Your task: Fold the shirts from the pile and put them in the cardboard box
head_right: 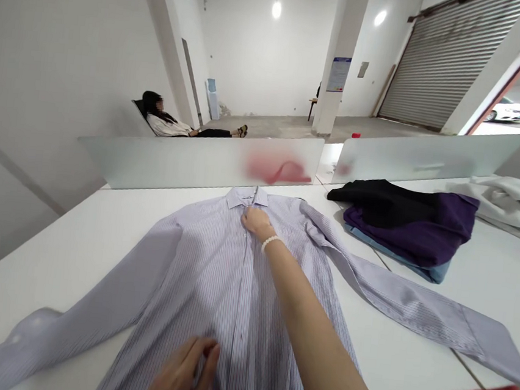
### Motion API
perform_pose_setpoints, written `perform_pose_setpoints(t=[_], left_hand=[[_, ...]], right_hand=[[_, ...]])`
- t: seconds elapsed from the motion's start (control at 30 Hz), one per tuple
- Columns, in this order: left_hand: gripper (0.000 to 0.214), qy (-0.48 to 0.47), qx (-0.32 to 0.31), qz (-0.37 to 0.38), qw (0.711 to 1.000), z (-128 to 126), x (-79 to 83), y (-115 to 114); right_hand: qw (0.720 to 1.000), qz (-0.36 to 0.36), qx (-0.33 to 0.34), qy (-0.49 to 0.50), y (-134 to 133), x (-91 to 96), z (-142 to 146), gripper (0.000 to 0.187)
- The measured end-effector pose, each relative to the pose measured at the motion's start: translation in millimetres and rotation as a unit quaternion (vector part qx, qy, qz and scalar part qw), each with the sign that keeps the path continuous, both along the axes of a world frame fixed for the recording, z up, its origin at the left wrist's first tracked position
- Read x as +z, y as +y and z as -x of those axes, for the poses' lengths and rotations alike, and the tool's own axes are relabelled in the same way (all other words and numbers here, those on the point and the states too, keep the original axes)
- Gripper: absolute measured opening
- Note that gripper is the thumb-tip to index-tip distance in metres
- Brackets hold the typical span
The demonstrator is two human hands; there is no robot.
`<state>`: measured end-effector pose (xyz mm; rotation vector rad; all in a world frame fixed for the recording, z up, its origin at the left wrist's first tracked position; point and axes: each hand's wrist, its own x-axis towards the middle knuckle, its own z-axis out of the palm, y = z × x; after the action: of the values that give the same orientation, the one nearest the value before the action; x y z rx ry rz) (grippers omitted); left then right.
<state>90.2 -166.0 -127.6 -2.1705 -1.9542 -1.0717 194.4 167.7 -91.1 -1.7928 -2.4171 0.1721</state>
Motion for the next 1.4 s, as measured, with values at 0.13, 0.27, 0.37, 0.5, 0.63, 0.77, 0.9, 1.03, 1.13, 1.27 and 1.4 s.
perform_pose_setpoints(t=[0.13, 0.27, 0.37, 0.5, 0.63, 0.77, 0.9, 1.03, 1.13, 1.27, 1.4], left_hand=[[0.032, 0.021, 0.003, 0.024, 0.999, -19, -0.6, 26], [0.025, 0.017, -0.056, 0.031, 0.998, -23, -2.6, 30], [0.024, 0.009, -0.069, 0.03, 0.997, -21, -4.9, 29], [0.023, -0.008, -0.045, 0.034, 0.998, -22, -4.0, 28], [0.015, -0.071, -0.036, 0.066, 0.995, -22, 2.0, 25], [0.026, -0.021, -0.082, 0.013, 0.996, -17, -2.2, 25], [0.036, 0.079, -0.093, -0.023, 0.992, -13, -20.5, 31], [0.04, 0.139, -0.086, -0.016, 0.986, -11, -32.2, 35], [0.044, 0.163, -0.098, -0.01, 0.982, -9, -31.8, 35], [0.047, 0.187, -0.115, -0.007, 0.976, -6, -28.6, 33], [0.047, 0.203, -0.121, 0.01, 0.972, -6, -27.5, 33]], right_hand=[[0.998, 0.051, -0.027, -0.008, 3, 10.4, 4, 0.033], [0.996, 0.059, -0.061, 0.016, 8, 13.7, 13, 0.031], [0.994, 0.056, -0.082, 0.04, 6, 8.6, 20, 0.031], [0.994, 0.048, -0.077, 0.067, -4, 0.0, 19, 0.031], [0.994, 0.039, -0.005, 0.102, -22, 3.0, 8, 0.031], [0.986, 0.031, 0.101, 0.13, -68, 7.3, -12, 0.033], [0.979, -0.052, 0.169, 0.101, -132, 1.1, -67, 0.038], [0.979, -0.203, 0.015, 0.016, -177, -3.1, -195, 0.04], [0.957, -0.245, -0.153, -0.027, -203, -8.4, -318, 0.039], [0.929, -0.213, -0.298, -0.053, -240, -32.5, -431, 0.033], [0.93, -0.155, -0.333, 0.012, -261, -49.7, -457, 0.026]])
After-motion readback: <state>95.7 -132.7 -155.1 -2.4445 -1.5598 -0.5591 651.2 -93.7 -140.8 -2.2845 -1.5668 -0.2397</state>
